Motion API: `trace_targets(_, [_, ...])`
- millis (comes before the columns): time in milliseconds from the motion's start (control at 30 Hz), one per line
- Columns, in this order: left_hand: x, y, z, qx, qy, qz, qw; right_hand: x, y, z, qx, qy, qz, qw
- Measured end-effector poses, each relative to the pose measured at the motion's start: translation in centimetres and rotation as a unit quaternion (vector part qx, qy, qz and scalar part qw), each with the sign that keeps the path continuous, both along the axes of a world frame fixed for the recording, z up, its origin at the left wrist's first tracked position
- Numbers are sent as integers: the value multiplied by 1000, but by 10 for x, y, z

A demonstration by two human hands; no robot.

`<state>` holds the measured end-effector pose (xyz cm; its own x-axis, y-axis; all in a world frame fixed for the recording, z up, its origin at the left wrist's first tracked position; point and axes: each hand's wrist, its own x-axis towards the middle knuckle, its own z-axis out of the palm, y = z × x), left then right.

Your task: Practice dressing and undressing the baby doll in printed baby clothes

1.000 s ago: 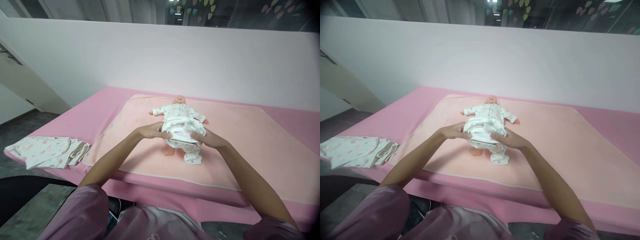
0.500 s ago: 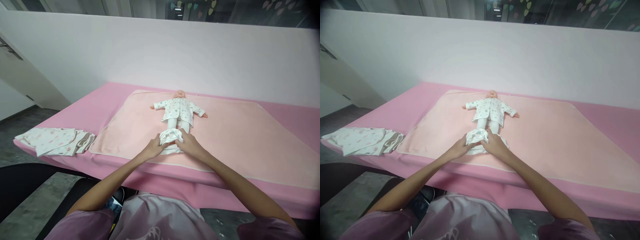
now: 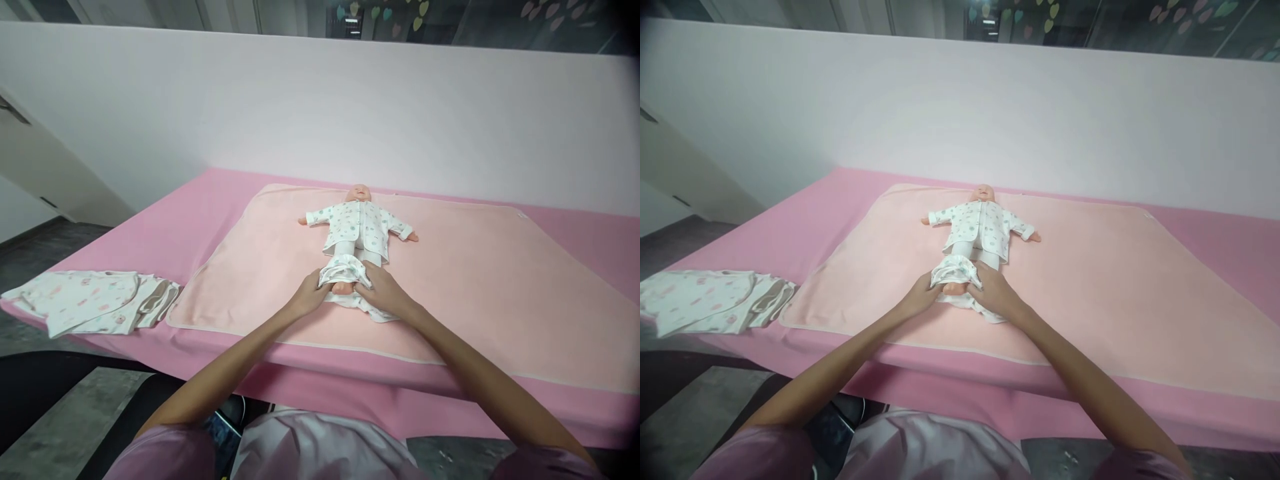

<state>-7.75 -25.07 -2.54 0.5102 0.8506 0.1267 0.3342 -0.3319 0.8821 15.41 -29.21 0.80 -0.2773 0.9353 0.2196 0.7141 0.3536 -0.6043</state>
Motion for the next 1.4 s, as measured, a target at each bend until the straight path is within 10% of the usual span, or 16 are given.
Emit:
trace_targets(300, [-31, 38, 37, 68, 113, -101, 986, 72, 27, 19, -163, 170, 88, 968])
trace_targets(500, [31, 50, 77, 150, 156, -190, 958, 78, 26, -23, -234, 370, 71, 896])
trace_targets(733, [92, 104, 74, -150, 102, -400, 898, 77, 20, -41, -284, 430, 52, 856])
trace_targets(867, [86, 110, 64, -284, -14, -390, 876, 83, 15, -27, -356, 374, 114, 849])
trace_targets(1133, [87, 104, 54, -268, 1, -352, 897, 77, 6, -22, -371, 305, 80, 873])
trace_targets(1400, [89, 93, 65, -215, 73, -343, 911, 56, 7, -29, -201, 429, -111, 874])
